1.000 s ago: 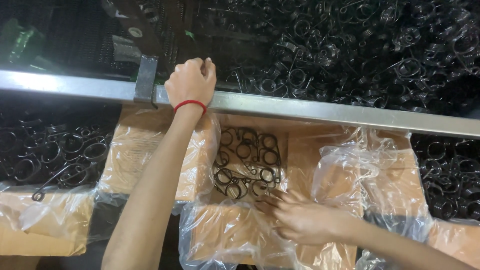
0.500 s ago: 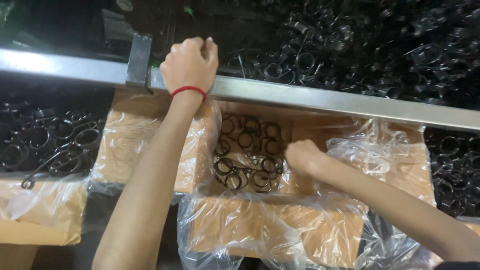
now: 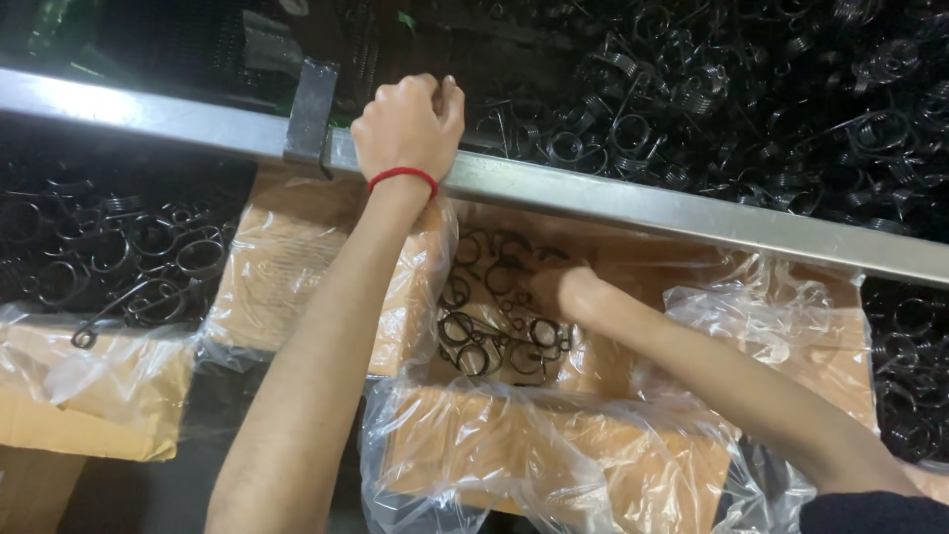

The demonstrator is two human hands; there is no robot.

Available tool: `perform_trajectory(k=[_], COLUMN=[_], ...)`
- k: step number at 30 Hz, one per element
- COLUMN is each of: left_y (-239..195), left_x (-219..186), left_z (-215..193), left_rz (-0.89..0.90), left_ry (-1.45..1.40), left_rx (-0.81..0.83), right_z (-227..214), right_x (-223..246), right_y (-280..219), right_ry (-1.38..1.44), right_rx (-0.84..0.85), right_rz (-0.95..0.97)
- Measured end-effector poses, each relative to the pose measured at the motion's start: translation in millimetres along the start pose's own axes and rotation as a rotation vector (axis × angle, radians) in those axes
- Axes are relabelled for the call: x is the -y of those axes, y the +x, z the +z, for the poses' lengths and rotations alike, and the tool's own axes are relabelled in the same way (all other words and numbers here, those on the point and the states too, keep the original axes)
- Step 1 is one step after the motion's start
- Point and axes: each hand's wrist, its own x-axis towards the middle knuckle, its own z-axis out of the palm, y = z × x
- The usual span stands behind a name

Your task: The person picks up metal brackets from a large bin and places them into cardboard boxes lined with plastic.

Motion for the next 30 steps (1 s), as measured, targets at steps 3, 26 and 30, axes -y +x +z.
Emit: perform_trajectory(k=[3,26,30], left_y=[-3.4,-5.8,-5.1], left_x=[-3.3,-5.2,0.6], left_z=[-5.2,-4.9,2.7], left_rz=[-0.006,0.038,-0.007], left_ry=[0.004,0.092,0.091], left_rx=[0.005,-0.069,-0.092], right_z=[0.3,-116.2,-150.9], right_x=[3.9,-106.3,-217.4], right_y=[9.9,-138.4,1.1], right_ry=[-0.053,0.603,0.190], right_rx=[-0.048,-1.281,-0.965], right_rz=[-0.004,-0.382,0.310])
